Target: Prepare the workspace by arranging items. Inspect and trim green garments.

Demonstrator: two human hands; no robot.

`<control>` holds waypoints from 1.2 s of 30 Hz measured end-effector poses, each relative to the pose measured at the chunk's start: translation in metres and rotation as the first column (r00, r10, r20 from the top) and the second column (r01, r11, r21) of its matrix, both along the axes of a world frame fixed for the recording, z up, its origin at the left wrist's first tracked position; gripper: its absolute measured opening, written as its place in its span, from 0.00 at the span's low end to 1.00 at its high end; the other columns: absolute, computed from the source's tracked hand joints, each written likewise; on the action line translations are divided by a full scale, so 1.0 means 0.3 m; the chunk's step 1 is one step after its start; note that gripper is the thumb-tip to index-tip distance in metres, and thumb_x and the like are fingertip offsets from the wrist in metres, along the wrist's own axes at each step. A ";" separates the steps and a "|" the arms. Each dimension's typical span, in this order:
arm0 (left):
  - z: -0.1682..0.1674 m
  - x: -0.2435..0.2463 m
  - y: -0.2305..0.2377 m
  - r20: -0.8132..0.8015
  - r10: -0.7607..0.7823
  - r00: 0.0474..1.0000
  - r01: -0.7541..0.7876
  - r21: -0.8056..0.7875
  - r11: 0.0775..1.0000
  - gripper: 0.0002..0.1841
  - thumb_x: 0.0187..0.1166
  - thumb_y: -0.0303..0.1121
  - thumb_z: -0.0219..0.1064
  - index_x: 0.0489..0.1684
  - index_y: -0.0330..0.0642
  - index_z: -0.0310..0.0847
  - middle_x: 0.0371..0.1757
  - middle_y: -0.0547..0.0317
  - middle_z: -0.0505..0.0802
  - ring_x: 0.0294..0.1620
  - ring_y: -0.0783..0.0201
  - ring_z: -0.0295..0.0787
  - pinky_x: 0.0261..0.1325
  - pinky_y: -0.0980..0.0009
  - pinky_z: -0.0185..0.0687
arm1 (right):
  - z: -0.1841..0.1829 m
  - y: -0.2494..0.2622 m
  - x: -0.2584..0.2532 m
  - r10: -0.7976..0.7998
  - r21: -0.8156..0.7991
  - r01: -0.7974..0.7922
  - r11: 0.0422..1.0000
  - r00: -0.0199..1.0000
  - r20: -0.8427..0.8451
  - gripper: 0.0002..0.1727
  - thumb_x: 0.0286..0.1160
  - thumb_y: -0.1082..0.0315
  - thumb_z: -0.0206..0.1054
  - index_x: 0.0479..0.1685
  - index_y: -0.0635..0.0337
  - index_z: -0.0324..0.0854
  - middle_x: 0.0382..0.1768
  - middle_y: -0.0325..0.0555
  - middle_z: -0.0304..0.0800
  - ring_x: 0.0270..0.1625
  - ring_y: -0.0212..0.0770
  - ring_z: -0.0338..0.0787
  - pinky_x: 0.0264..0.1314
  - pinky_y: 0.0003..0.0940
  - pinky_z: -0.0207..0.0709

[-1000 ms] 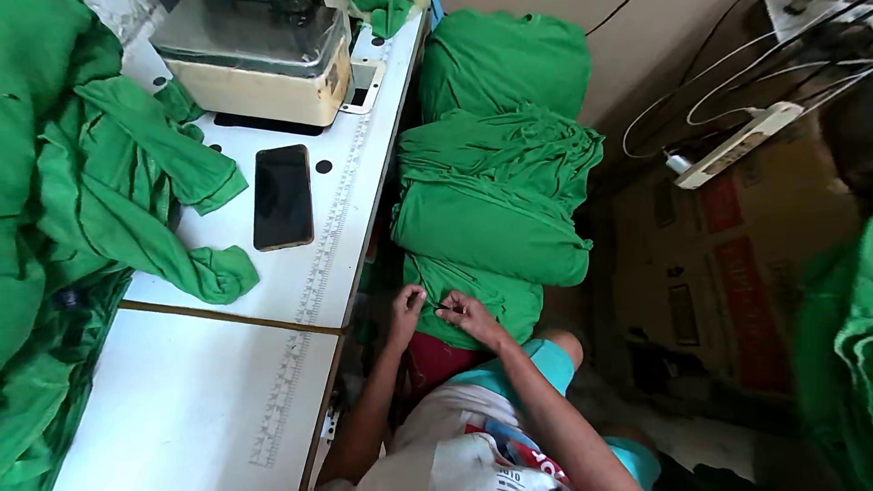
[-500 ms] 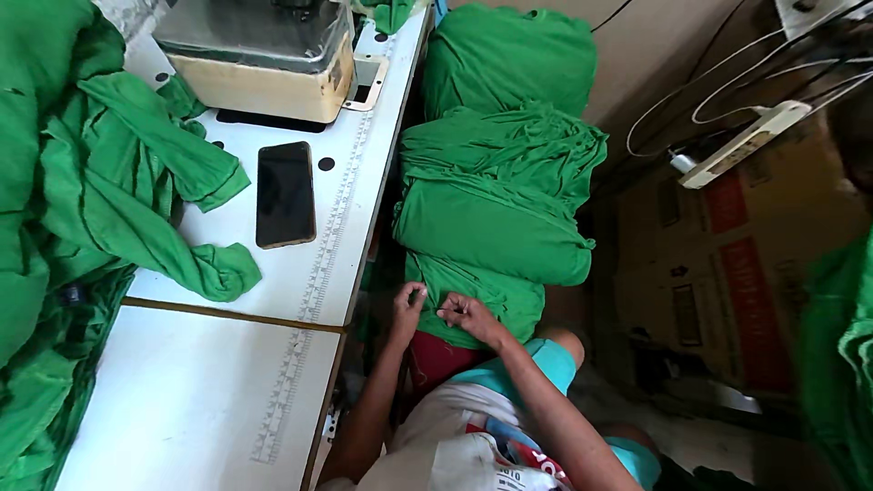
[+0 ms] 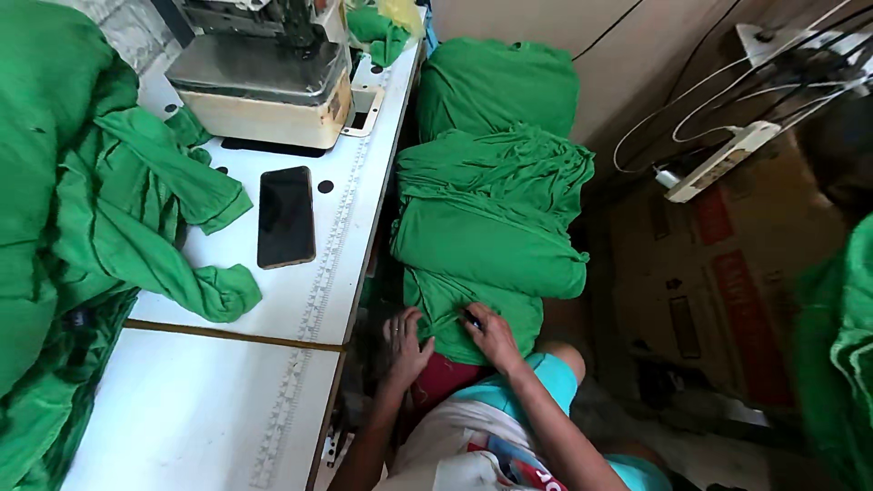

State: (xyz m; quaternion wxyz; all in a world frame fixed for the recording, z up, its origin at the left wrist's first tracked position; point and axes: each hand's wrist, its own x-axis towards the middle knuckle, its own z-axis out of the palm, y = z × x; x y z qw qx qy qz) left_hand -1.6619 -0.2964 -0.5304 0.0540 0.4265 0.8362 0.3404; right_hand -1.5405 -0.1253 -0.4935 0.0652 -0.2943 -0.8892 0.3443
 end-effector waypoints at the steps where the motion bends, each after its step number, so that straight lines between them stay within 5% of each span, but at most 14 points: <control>1: -0.002 0.003 0.012 -0.015 0.011 1.000 -0.011 -0.001 1.000 0.18 0.76 0.37 0.71 0.59 0.38 0.86 0.73 0.46 0.86 0.76 0.45 0.80 0.81 0.40 0.61 | 0.010 0.003 -0.003 0.002 -0.023 -0.002 1.000 1.000 -0.006 0.15 0.86 0.66 0.60 0.60 0.65 0.86 0.57 0.58 0.91 0.58 0.56 0.92 0.63 0.57 0.82; 3: 0.004 -0.004 0.031 0.049 0.064 0.997 -0.066 0.051 0.996 0.10 0.82 0.31 0.65 0.50 0.40 0.91 0.62 0.50 0.93 0.72 0.46 0.83 0.81 0.39 0.60 | 0.027 0.023 -0.005 -0.019 -0.116 0.015 0.993 0.999 -0.027 0.17 0.90 0.64 0.57 0.62 0.65 0.85 0.51 0.58 0.92 0.51 0.53 0.93 0.59 0.54 0.83; 5: 0.031 -0.028 0.032 0.244 0.085 0.966 -0.097 0.040 0.994 0.12 0.87 0.31 0.60 0.54 0.37 0.89 0.56 0.49 0.94 0.68 0.50 0.85 0.82 0.45 0.62 | 0.035 0.048 -0.009 -0.064 -0.192 0.051 0.980 0.996 -0.064 0.18 0.91 0.61 0.56 0.57 0.67 0.84 0.44 0.56 0.90 0.43 0.48 0.90 0.52 0.48 0.83; 7: 0.049 -0.058 0.039 0.444 0.046 0.895 -0.077 0.051 0.996 0.15 0.89 0.30 0.56 0.61 0.29 0.82 0.55 0.42 0.92 0.62 0.53 0.87 0.73 0.55 0.77 | 0.027 0.075 -0.020 -0.109 -0.220 0.095 0.971 0.993 -0.053 0.19 0.90 0.60 0.57 0.54 0.69 0.84 0.43 0.58 0.89 0.46 0.50 0.89 0.56 0.51 0.80; 9: 0.036 -0.078 0.048 0.527 0.027 0.850 -0.049 0.028 0.998 0.16 0.91 0.30 0.53 0.63 0.27 0.78 0.54 0.40 0.90 0.58 0.54 0.88 0.66 0.59 0.82 | -0.010 0.097 -0.032 -0.122 -0.227 0.125 0.966 0.992 0.027 0.19 0.90 0.58 0.59 0.55 0.69 0.84 0.46 0.59 0.90 0.51 0.52 0.90 0.61 0.54 0.79; 14: 0.031 -0.082 0.055 0.500 0.126 0.857 -0.079 -0.114 0.990 0.17 0.92 0.29 0.48 0.65 0.29 0.80 0.61 0.40 0.90 0.66 0.49 0.87 0.74 0.53 0.77 | -0.104 0.125 -0.025 -0.104 -0.239 0.124 0.963 0.990 0.094 0.19 0.88 0.56 0.62 0.54 0.67 0.84 0.44 0.57 0.89 0.49 0.53 0.89 0.59 0.56 0.78; 18: 0.008 -0.041 0.063 0.263 0.222 0.939 -0.216 -0.052 0.975 0.17 0.90 0.34 0.53 0.64 0.35 0.84 0.61 0.44 0.91 0.69 0.45 0.83 0.77 0.42 0.68 | -0.099 0.117 -0.023 -0.108 -0.223 0.132 0.966 0.987 0.119 0.20 0.88 0.56 0.60 0.57 0.67 0.83 0.47 0.58 0.90 0.52 0.55 0.89 0.61 0.58 0.78; 23: 0.058 -0.025 0.117 0.257 -0.036 0.966 0.039 -0.007 0.999 0.32 0.74 0.41 0.74 0.78 0.37 0.75 0.69 0.45 0.88 0.79 0.41 0.74 0.85 0.35 0.51 | 0.043 -0.007 -0.074 -0.056 -0.276 0.053 0.960 0.998 -0.002 0.20 0.88 0.58 0.61 0.60 0.69 0.83 0.51 0.60 0.91 0.57 0.53 0.91 0.67 0.53 0.80; 25: 0.066 -0.035 0.130 0.284 -0.062 0.957 0.062 0.009 0.998 0.20 0.76 0.30 0.70 0.66 0.36 0.85 0.62 0.45 0.92 0.72 0.43 0.82 0.84 0.38 0.56 | 0.077 -0.046 -0.086 0.023 -0.255 -0.034 0.966 0.999 -0.046 0.19 0.85 0.58 0.64 0.59 0.67 0.84 0.54 0.57 0.91 0.57 0.50 0.91 0.66 0.51 0.81; 27: 0.062 -0.063 0.123 0.316 0.049 0.947 -0.094 0.129 0.987 0.14 0.78 0.21 0.62 0.59 0.27 0.85 0.58 0.38 0.92 0.65 0.44 0.87 0.77 0.44 0.71 | 0.100 -0.037 -0.076 0.092 -0.135 -0.082 0.987 0.993 0.071 0.22 0.81 0.58 0.69 0.67 0.62 0.80 0.66 0.57 0.84 0.60 0.54 0.90 0.64 0.54 0.83; 31: 0.037 -0.168 0.056 0.601 0.304 0.739 -0.511 0.206 0.835 0.18 0.85 0.20 0.52 0.70 0.19 0.71 0.65 0.29 0.84 0.64 0.49 0.83 0.68 0.57 0.79 | 0.090 0.054 0.030 -0.108 -0.004 0.120 0.993 0.909 0.403 0.30 0.77 0.61 0.71 0.78 0.62 0.74 0.80 0.63 0.72 0.64 0.66 0.88 0.63 0.64 0.82; 34: 0.013 -0.158 0.038 0.587 0.394 0.707 -0.530 0.072 0.845 0.18 0.84 0.19 0.52 0.70 0.21 0.73 0.66 0.29 0.84 0.66 0.45 0.83 0.69 0.53 0.78 | 0.074 0.105 0.141 -0.255 0.040 0.270 0.962 0.834 0.490 0.25 0.80 0.61 0.68 0.74 0.61 0.78 0.77 0.62 0.76 0.66 0.66 0.87 0.66 0.67 0.79; 36: 0.039 -0.106 0.056 0.428 0.448 0.785 -0.456 -0.091 0.886 0.23 0.82 0.20 0.57 0.77 0.28 0.69 0.73 0.33 0.82 0.75 0.41 0.78 0.76 0.45 0.72 | 0.068 0.114 0.201 -0.352 0.062 0.364 0.929 0.823 0.446 0.21 0.82 0.66 0.63 0.72 0.60 0.80 0.72 0.60 0.83 0.67 0.64 0.87 0.68 0.66 0.77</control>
